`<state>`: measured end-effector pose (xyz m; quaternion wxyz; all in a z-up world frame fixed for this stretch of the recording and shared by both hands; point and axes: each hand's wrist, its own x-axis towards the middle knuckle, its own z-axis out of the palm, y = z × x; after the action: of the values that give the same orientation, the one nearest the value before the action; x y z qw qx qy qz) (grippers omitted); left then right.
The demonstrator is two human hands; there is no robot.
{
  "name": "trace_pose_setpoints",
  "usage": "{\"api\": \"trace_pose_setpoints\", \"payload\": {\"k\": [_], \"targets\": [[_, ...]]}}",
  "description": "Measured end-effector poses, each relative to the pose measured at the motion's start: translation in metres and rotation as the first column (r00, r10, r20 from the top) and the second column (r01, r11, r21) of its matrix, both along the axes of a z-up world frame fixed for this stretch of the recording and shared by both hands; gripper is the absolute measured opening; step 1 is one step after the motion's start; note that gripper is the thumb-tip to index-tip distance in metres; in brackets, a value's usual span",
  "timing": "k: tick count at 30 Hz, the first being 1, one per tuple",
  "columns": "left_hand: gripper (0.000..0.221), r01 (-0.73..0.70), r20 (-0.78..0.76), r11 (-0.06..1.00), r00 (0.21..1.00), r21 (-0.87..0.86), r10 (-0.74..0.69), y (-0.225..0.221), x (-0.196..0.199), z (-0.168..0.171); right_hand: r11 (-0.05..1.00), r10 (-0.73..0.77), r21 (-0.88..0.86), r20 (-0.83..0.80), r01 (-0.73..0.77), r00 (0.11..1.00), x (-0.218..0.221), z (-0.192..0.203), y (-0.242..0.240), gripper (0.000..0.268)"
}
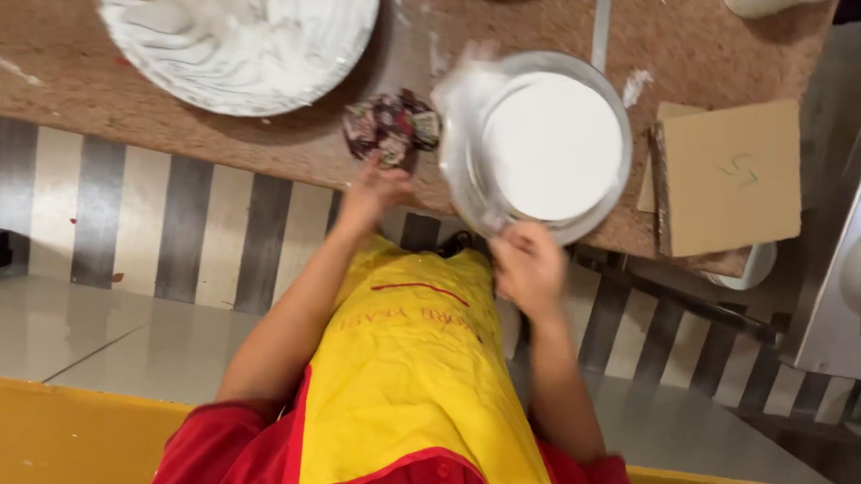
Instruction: The person is frosting and preparing small cakes on a bakery production table.
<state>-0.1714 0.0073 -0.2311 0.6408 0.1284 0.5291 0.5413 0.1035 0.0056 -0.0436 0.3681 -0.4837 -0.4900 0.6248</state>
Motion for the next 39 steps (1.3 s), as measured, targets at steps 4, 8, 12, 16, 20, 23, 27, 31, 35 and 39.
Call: {"api": "trace_pose_setpoints", "payload": {"k": [4, 8, 12, 16, 20, 23, 27, 31, 35, 39], "targets": [[0.065, -0.373, 0.048, 0.927, 0.926, -0.045, 0.375, 0.0, -0.127, 0.01, 0.978, 0.145, -0.173, 0.15, -0.119, 0.978, -0.185, -0.068, 0.037, 0.014], [0.068, -0.411, 0.054, 0.911, 0.909, -0.042, 0.413, 0.004, -0.194, -0.025, 0.964, 0.112, 0.156, 0.5, -0.216, 0.859, -0.268, -0.131, 0.059, 0.02], [0.069, -0.313, 0.118, 0.95, 0.943, -0.001, 0.311, -0.004, -0.196, -0.024, 0.957, 0.138, 0.116, 0.622, -0.265, 0.771, -0.233, -0.129, 0.016, 0.026], [0.052, -0.286, 0.048, 0.946, 0.954, -0.153, 0.296, -0.002, -0.152, 0.006, 0.989, 0.135, -0.034, 0.584, -0.142, 0.8, -0.145, -0.043, -0.057, 0.025], [0.026, 0.236, 0.141, 0.967, 0.965, -0.092, -0.222, 0.022, -0.036, 0.033, 0.895, -0.444, 0.086, 0.267, 0.438, 0.855, -0.055, -0.005, -0.125, 0.036], [0.029, 0.151, 0.191, 0.988, 0.971, -0.04, -0.14, 0.098, 0.042, 0.017, 0.686, -0.684, -0.003, 0.341, 0.728, 0.646, 0.004, -0.007, -0.146, 0.048], [0.038, 0.204, -0.461, 0.938, 0.886, 0.281, -0.054, 0.196, 0.051, -0.039, 0.726, -0.616, 0.094, 0.529, 0.681, 0.584, 0.055, -0.042, -0.148, 0.055], [0.032, 0.071, -0.225, 0.95, 0.974, 0.305, -0.001, 0.084, 0.055, 0.021, 0.84, -0.498, 0.181, 0.629, 0.511, 0.596, 0.071, -0.053, -0.142, 0.051], [0.031, 0.822, -0.255, 0.57, 0.556, 0.025, -0.791, -0.079, 0.044, 0.017, 0.892, -0.436, 0.214, 0.636, 0.397, 0.637, 0.087, -0.066, -0.14, 0.049], [0.026, 0.561, -0.465, 0.816, 0.691, -0.136, -0.553, -0.078, 0.025, -0.008, 0.914, -0.348, 0.099, 0.687, 0.393, 0.637, 0.09, -0.043, -0.128, 0.049]]}}
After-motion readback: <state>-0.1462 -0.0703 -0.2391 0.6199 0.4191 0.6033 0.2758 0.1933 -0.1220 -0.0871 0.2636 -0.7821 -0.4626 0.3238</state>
